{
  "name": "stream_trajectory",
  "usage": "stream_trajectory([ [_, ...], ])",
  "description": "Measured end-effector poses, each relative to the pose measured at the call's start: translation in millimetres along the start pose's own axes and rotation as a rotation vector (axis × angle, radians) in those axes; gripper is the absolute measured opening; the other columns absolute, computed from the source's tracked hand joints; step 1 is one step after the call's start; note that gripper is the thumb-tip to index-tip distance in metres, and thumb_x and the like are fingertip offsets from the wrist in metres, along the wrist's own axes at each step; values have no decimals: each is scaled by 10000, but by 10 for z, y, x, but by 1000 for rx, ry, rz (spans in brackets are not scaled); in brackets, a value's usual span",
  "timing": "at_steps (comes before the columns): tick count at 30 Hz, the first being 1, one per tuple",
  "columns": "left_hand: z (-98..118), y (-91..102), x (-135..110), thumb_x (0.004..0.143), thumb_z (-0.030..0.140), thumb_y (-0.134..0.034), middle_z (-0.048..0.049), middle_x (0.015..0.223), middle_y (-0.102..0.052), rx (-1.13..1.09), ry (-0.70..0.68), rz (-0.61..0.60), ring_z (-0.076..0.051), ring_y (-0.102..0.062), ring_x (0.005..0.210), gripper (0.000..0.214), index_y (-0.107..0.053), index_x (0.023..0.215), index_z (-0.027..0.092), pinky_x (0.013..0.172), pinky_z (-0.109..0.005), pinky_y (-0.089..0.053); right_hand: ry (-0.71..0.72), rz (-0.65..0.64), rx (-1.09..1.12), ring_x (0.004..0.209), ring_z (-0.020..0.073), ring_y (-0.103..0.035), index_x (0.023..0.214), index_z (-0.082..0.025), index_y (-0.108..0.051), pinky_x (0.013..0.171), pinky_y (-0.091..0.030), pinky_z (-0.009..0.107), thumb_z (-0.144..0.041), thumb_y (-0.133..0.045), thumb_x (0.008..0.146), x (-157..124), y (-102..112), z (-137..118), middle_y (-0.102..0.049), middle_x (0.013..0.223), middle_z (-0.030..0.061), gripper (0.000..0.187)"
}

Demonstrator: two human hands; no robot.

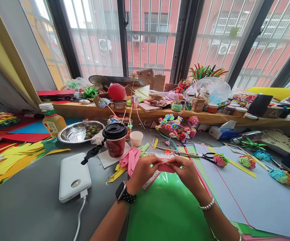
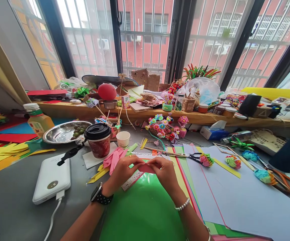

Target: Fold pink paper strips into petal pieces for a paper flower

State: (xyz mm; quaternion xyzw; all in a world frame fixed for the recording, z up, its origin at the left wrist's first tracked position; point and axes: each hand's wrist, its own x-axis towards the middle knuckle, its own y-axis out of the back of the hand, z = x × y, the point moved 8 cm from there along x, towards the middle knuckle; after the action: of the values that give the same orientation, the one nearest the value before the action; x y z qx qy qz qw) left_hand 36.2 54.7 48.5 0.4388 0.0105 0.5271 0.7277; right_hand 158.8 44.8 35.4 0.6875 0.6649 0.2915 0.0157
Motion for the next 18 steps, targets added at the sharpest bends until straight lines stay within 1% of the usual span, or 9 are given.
stream_trajectory([
  [3,29,-4,-5,773,252,-464,-55,798,-640,43,-26,-22,-177,-562,768,179,-625,812,184,687,-258,-405,5,-12,-3,656,176,-591,694,-216,-651,615,-450,279,-229,-547,700,-2,-4,-17,-658,690,17,105],
  [7,7,17,0,769,275,-466,-55,767,-648,90,-11,-39,-179,-565,740,191,-632,796,183,667,-258,-403,-10,-21,16,658,181,-591,678,-219,-653,621,-452,284,-272,-554,696,5,-1,-14,-658,686,19,114],
  [11,-45,39,14,773,230,-448,-51,815,-665,33,12,-63,-177,-581,751,208,-648,817,200,679,-258,-408,-69,26,25,618,183,-582,661,-202,-646,564,-444,270,-339,-577,673,29,41,105,-650,643,25,154],
  [13,-70,56,21,770,224,-447,-47,824,-670,4,25,-59,-178,-587,752,213,-654,821,209,684,-260,-411,-101,7,60,617,185,-581,670,-189,-648,546,-439,264,-377,-576,666,41,27,182,-647,641,31,201],
  [18,-139,104,23,769,279,-444,-46,736,-669,-16,81,-18,-172,-586,685,230,-657,749,193,638,-253,-410,-167,-9,143,617,176,-576,658,-169,-654,547,-432,255,-401,-596,641,51,28,303,-647,640,31,240],
])
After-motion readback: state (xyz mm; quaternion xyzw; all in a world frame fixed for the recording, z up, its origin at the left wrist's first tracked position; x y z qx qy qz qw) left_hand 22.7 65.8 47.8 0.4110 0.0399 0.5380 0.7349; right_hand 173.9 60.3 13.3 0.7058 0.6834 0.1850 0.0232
